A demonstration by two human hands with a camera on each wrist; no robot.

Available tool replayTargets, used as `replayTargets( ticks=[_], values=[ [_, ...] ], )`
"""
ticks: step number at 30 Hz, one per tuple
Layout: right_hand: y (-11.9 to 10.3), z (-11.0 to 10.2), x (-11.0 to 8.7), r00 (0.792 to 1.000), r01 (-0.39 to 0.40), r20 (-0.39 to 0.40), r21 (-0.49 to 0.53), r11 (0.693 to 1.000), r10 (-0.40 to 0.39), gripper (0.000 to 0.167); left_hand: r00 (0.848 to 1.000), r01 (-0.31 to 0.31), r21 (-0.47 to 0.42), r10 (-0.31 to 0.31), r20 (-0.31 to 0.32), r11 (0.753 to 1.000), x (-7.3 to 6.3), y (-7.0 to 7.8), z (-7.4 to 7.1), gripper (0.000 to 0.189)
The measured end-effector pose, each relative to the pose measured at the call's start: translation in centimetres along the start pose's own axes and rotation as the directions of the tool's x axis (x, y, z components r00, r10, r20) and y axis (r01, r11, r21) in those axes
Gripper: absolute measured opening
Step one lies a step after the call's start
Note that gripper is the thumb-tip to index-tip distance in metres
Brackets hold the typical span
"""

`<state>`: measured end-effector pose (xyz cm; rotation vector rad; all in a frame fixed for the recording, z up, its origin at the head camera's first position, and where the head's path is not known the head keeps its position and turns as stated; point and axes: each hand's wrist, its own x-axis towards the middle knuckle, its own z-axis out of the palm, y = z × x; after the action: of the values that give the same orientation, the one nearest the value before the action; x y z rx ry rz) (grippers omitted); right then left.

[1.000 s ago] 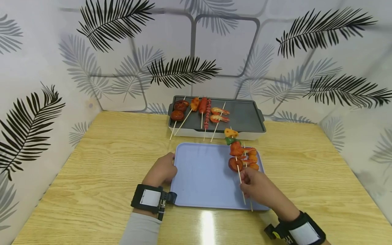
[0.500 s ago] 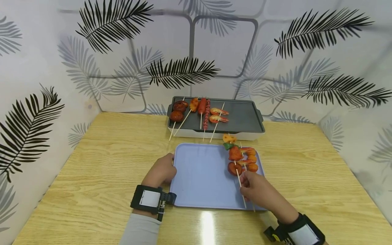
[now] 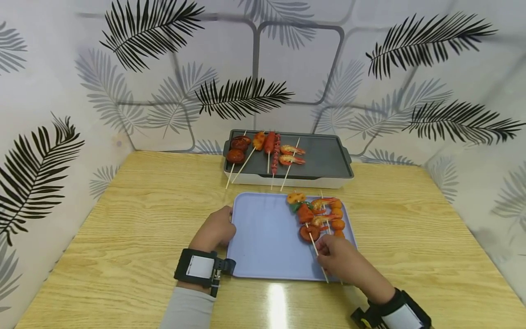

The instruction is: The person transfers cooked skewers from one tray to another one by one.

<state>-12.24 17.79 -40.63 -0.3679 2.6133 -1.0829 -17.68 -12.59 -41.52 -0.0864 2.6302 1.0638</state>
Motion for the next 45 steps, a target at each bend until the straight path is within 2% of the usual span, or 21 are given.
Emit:
replayTargets(
  ticks=[5, 11, 15, 19, 23, 29, 35, 45],
  values=[
    [0.0, 0.3, 0.1, 0.999, 0.037, -0.032, -0.066, 0.997, -0.039, 0.011, 1.0, 0.005, -0.001, -0.005, 0.005, 1.0, 0.0, 0.1, 0.0, 0.051],
    [-0.3, 0.1, 0.1, 0.999, 0.015, 0.029, -0.051, 0.999, -0.014, 0.014, 1.0, 0.005, 0.009, -0.005, 0.003, 1.0, 0.1, 0.0, 0.0, 0.051],
    [-0.5, -0.2, 0.3, 0.993, 0.107, 0.061, -0.136, 0.985, -0.099, 0.014, 1.0, 0.006, 0.018, -0.006, -0.002, 1.0, 0.2, -0.1, 0.0, 0.051],
    [-0.4, -0.1, 0.6, 0.972, 0.227, 0.1, -0.206, 0.952, -0.211, 0.017, 1.0, 0.008, 0.014, -0.008, -0.008, 1.0, 0.1, -0.2, 0.1, 0.052],
    [-0.3, 0.1, 0.7, 0.96, 0.272, 0.128, -0.221, 0.936, -0.249, 0.013, 1.0, 0.006, 0.012, -0.006, -0.008, 1.0, 0.1, -0.2, 0.2, 0.053],
    [-0.5, 0.6, 0.7, 0.971, 0.236, 0.094, -0.222, 0.946, -0.22, 0.01, 1.0, 0.0, 0.012, 0.0, -0.012, 1.0, 0.2, -0.2, 0.2, 0.051],
    [-1.0, 1.4, 0.7, 0.988, 0.152, 0.04, -0.209, 0.966, -0.147, 0.013, 1.0, 0.009, -0.001, -0.009, -0.011, 1.0, 0.2, -0.2, 0.1, 0.051],
    [-1.5, 1.7, 0.4, 0.994, 0.107, -0.001, -0.204, 0.973, -0.11, 0.012, 1.0, 0.022, -0.028, -0.022, 0.002, 0.999, 0.2, -0.1, 0.1, 0.05]
  ],
)
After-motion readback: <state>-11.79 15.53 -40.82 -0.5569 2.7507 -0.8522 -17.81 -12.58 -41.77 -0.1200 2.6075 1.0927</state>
